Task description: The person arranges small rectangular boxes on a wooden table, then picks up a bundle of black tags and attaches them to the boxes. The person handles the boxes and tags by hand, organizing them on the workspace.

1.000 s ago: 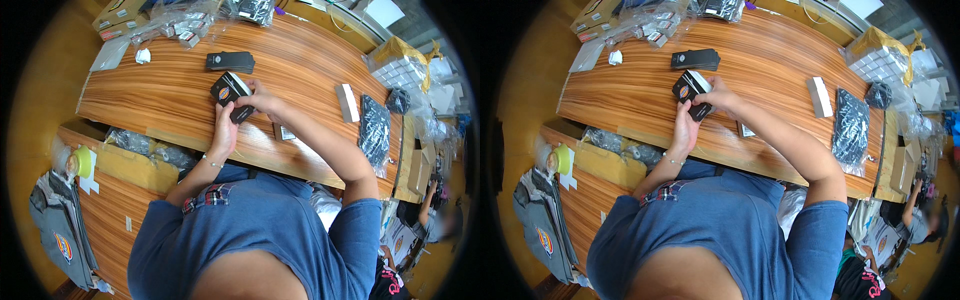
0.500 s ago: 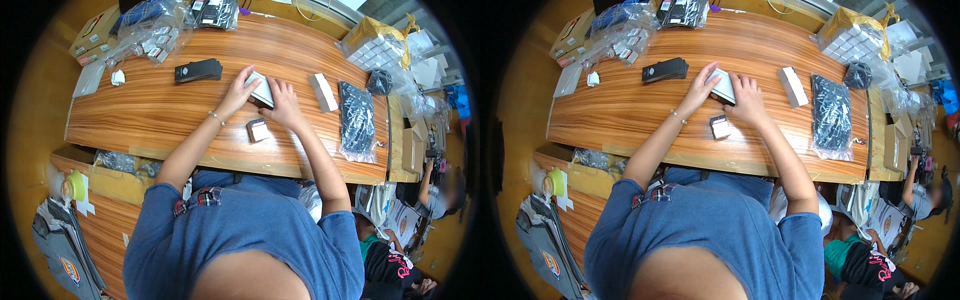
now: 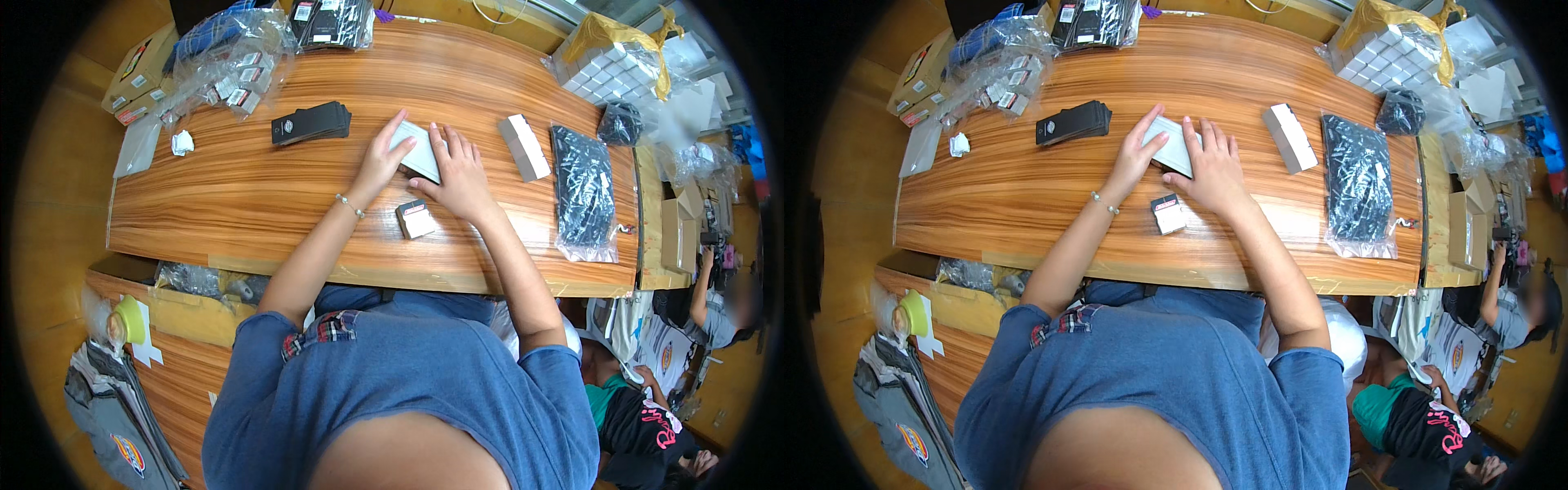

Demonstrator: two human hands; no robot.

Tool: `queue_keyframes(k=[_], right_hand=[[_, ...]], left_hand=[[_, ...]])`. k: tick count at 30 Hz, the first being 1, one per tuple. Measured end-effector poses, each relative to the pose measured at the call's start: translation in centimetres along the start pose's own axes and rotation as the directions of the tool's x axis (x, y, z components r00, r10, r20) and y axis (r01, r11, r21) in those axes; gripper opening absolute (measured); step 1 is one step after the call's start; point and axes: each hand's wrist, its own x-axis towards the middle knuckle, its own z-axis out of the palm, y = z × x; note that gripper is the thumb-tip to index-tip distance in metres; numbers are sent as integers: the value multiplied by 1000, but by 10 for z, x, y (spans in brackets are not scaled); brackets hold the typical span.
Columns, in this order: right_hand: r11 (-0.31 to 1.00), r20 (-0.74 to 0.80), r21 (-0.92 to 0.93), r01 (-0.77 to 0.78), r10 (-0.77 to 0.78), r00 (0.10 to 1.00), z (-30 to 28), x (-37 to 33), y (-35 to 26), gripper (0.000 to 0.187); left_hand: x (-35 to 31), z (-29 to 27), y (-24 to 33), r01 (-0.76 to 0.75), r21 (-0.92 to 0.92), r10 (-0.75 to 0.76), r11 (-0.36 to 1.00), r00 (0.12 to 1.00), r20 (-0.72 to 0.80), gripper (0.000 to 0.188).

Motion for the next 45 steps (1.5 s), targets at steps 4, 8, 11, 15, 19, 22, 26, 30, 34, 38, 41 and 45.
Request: queue_keyframes(k=[4, 8, 11, 15, 19, 22, 26, 30, 34, 38, 41, 45], right_hand=[[999, 178, 13, -47, 44, 983, -4, 3, -6, 85], [996, 282, 4, -86, 82, 956, -14, 8, -7, 84], [996, 210, 39, -78, 68, 975, -23, 8, -6, 84], [911, -41, 395, -120, 148, 988, 8, -9, 8, 83], [826, -265, 562, -32, 217, 939, 40, -8, 8, 91], [726, -216, 681, -91, 318, 923, 45, -9, 14, 87], [699, -102, 710, -87, 225, 969, 31, -7, 28, 83], [717, -62, 681, -151, 261, 963, 28, -9, 24, 93], [656, -93, 751, -75, 218, 972, 35, -15, 31, 101], [673, 12, 733, -97, 129, 992, 32, -18, 38, 91], [759, 219, 628, -172, 40, 975, -5, -10, 32, 85], [804, 6, 591, -62, 73, 997, 8, -15, 25, 83]], left_hand=[[3, -2, -15, -86, 79, 87, 993, 996, -11, 50], [5, 0, -6, -93, 246, 94, 965, 996, 8, 42], [9, 0, -6, -105, 341, 123, 934, 992, -31, 36], [4, 3, -4, -35, 170, 45, 985, 997, -56, 35], [13, 2, -32, -62, 76, 69, 995, 994, -82, 40], [9, -6, -8, 68, 60, -73, 996, 994, 80, 51], [8, -32, 6, 49, 109, -83, 993, 940, 332, 91], [4, -21, 17, -61, 361, -59, 931, 949, 311, 96], [-2, -9, 22, -114, 441, -20, 890, 958, 288, 93], [-6, -2, 30, -66, 415, -63, 908, 955, 289, 88], [-11, -7, 27, -70, 423, -61, 903, 956, 287, 86], [-15, -13, 25, -110, 421, -15, 900, 960, 281, 87]])
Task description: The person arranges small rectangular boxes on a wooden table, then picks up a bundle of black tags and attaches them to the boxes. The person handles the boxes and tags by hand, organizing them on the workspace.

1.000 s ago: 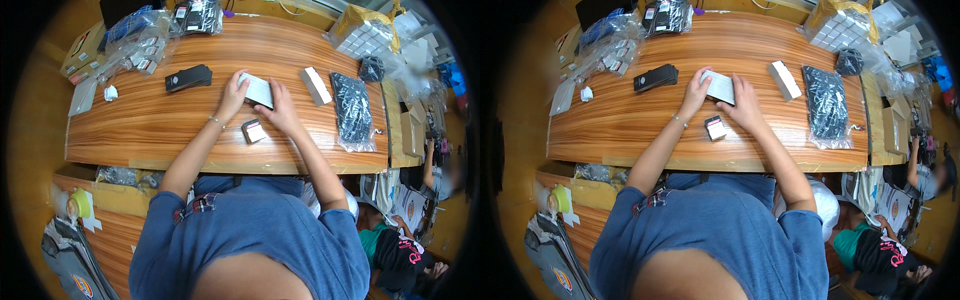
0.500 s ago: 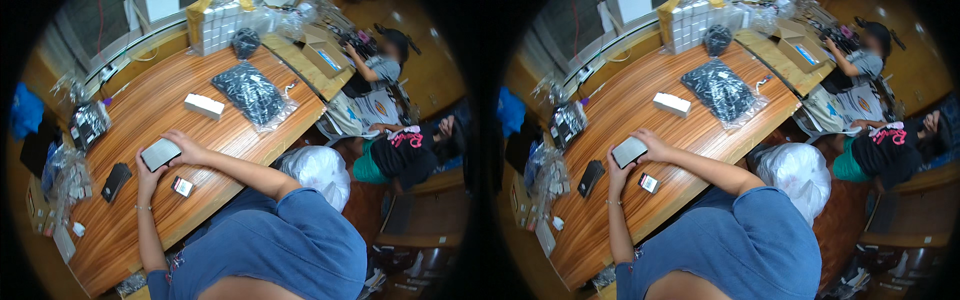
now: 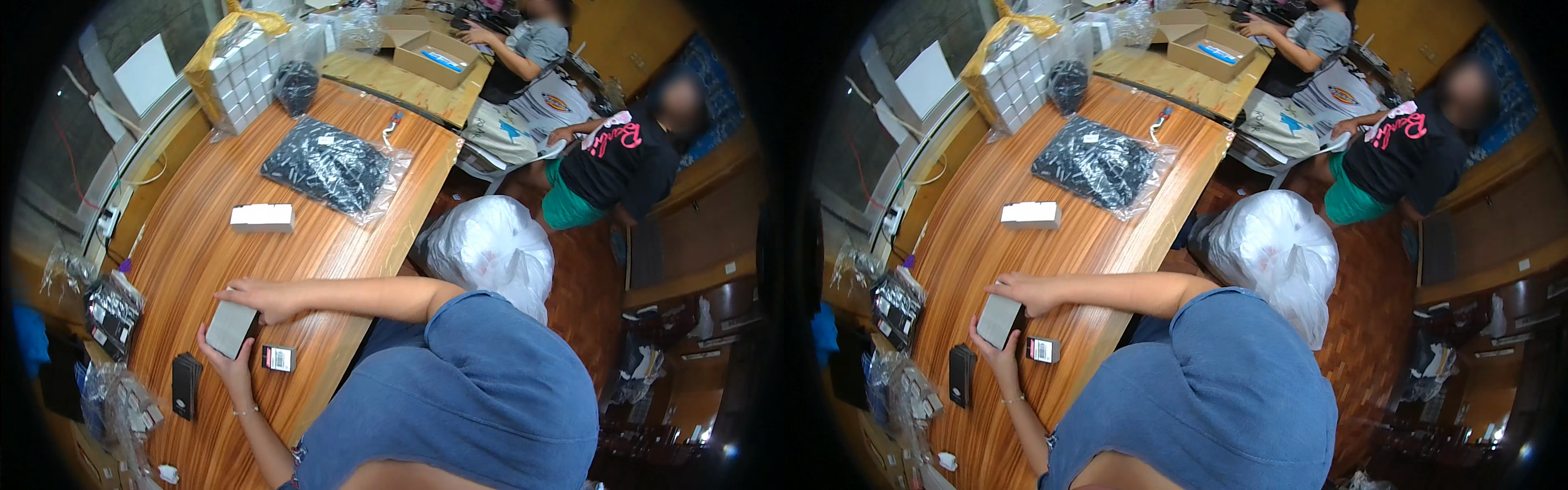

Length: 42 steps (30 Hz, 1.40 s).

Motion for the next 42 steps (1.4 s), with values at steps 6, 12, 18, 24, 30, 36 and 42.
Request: queue_keyframes(k=[6, 12, 18, 24, 30, 36, 42], right_hand=[[933, 48, 316, -175, 168, 985, 20, -8, 16, 99], [886, 2, 453, -99, 110, 994, 20, -12, 17, 97], [999, -19, 27, -27, 28, 999, 0, -6, 1, 81], [998, -174, 28, 58, -52, 983, -11, 9, -35, 84], [872, -276, 487, 55, 94, 956, 31, 6, 13, 85], [980, -302, 197, 38, 24, 953, 35, 1, 23, 88], [976, -311, 209, 52, 16, 950, 38, 0, 22, 91]], left_hand=[[4, 3, 7, 50, 9, -51, 999, 998, 48, 90], [2, 3, 6, 52, 2, -52, 999, 997, 55, 85], [3, -1, 5, -19, 129, 11, 991, 998, 63, 77], [38, -22, 104, -386, 518, 235, 764, 913, 333, 81], [67, -8, 113, -517, 609, 92, 601, 802, 591, 77], [71, -8, 96, -535, 549, 132, 642, 783, 608, 77], [71, -8, 89, -543, 514, 168, 664, 778, 605, 78]])
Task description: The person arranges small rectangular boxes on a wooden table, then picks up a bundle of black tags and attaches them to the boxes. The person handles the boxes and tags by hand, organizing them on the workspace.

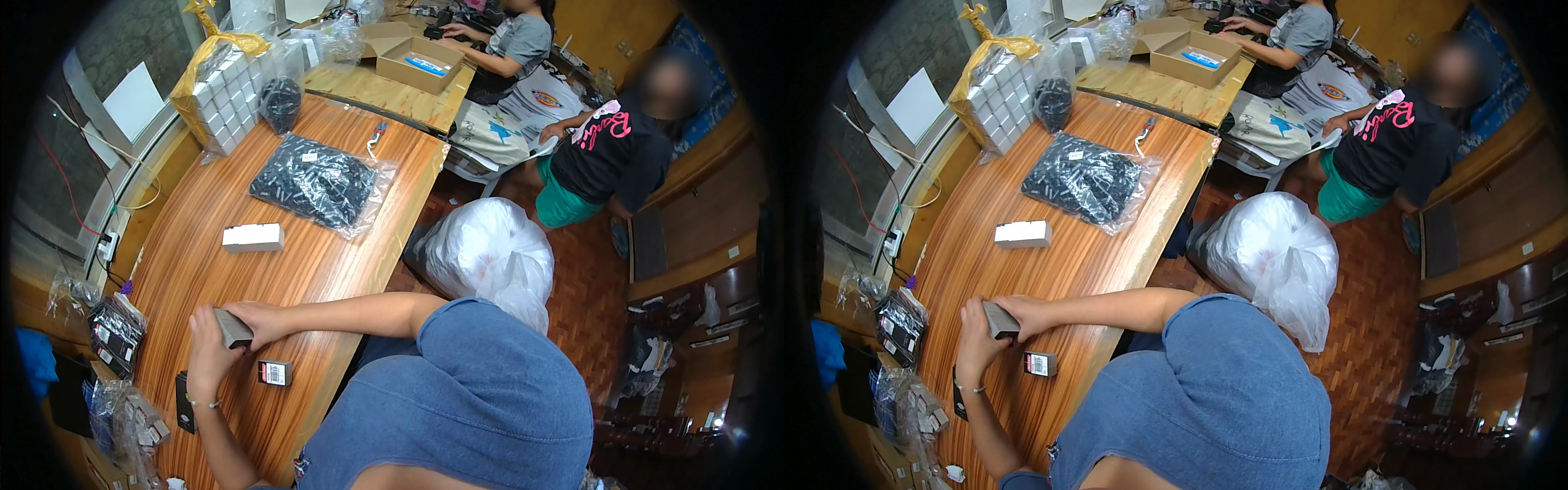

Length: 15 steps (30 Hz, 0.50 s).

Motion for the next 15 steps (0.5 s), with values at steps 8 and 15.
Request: queue_keyframes(k=[8, 15], right_hand=[[967, -18, 147, -209, 214, 977, -44, -6, -31, 84], [751, 383, 206, -628, 528, 758, -75, -39, -65, 72]], left_hand=[[46, -35, -29, 116, -473, 28, 874, 957, 287, 78], [53, 8, -36, 416, -598, 161, 685, 714, 681, 75]])
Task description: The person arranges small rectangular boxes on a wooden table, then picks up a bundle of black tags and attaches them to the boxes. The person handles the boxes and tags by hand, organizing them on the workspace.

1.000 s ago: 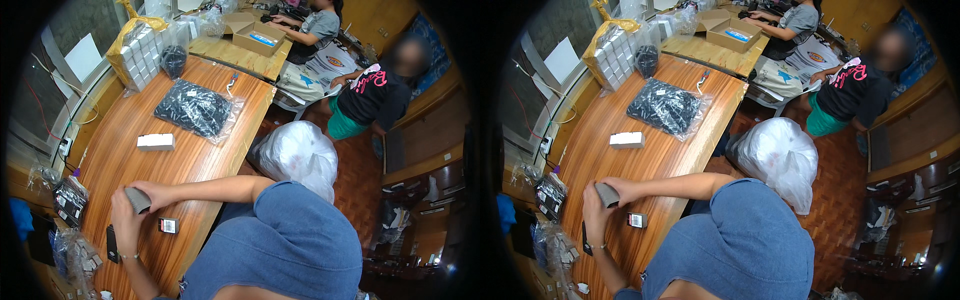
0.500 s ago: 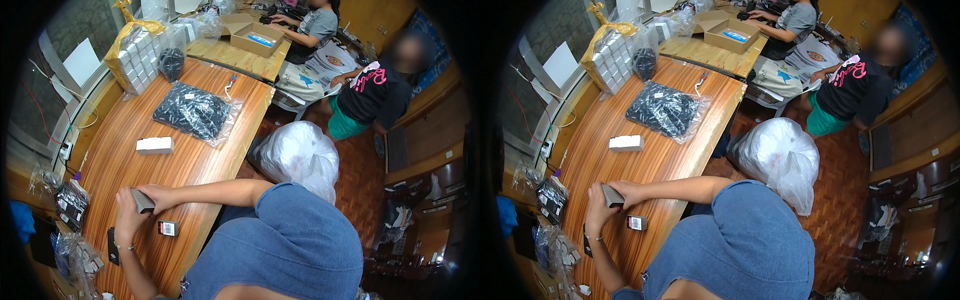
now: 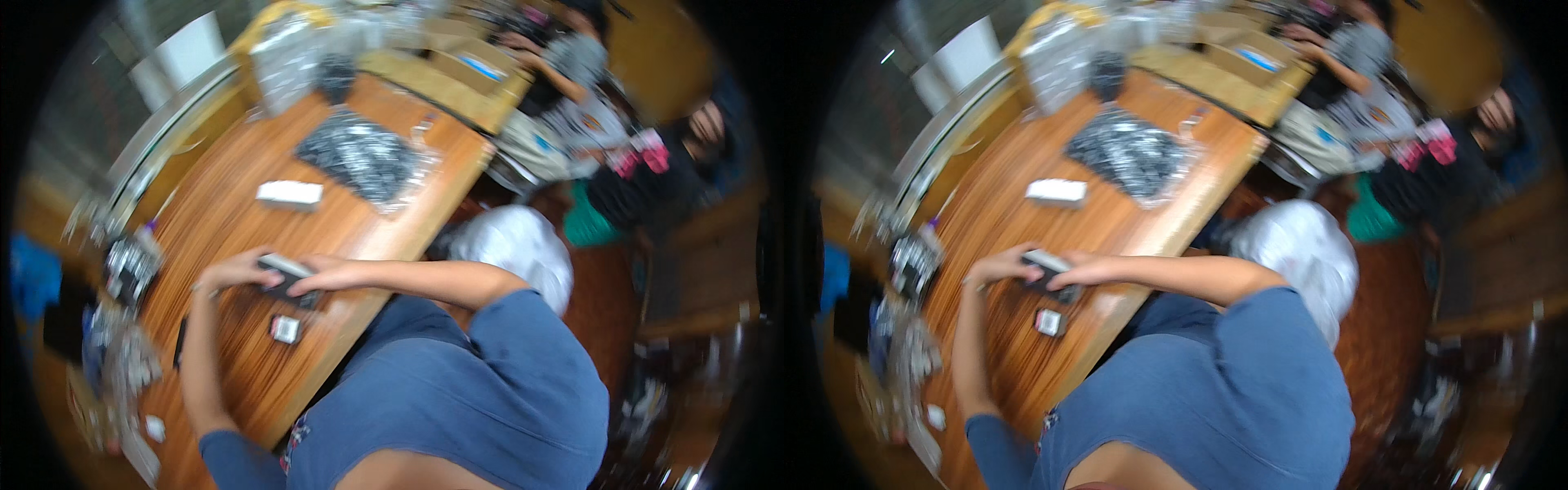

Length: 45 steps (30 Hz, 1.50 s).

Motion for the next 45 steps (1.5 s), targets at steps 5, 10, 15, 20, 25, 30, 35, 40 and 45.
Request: queue_keyframes(k=[5, 10, 15, 20, 25, 30, 35, 40, 45], right_hand=[[941, -8, -61, -332, 332, 943, 8, -30, -30, 67], [954, -4, -45, -296, 296, 955, 11, -36, -4, 53], [941, -7, -54, -335, 335, 942, 13, -31, -19, 50], [946, -37, -206, -252, 249, 968, 13, -23, -4, 47], [926, -102, -182, -330, 316, 943, 10, -24, -10, 49], [938, -270, -340, 70, -169, 948, -16, 4, -47, 57], [548, 284, -693, 468, -389, 876, -2, 149, -85, 59], [64, 535, -808, 586, -337, 775, 19, 241, -32, 62], [125, 506, -822, 555, -286, 814, 25, 243, -32, 64]], left_hand=[[8, 44, -38, -236, 139, 260, 962, 945, -197, 101], [-62, 77, -41, -286, 228, 365, 931, 705, -608, 99], [-180, 86, -52, -353, 29, 152, 935, 326, -933, 82], [-276, 101, -130, -415, 85, -38, 906, -281, -959, 58], [-345, 93, -200, -557, 45, -421, 829, -676, -605, 49], [-384, 62, -257, -637, 4, -575, 770, -698, -428, 52], [-413, 14, -303, -776, 1, -679, 631, -553, -484, 58], [-412, -34, -341, -728, 183, -678, 660, -683, -272, 38], [-440, -47, -381, -727, 118, -650, 676, -665, -367, 44]])
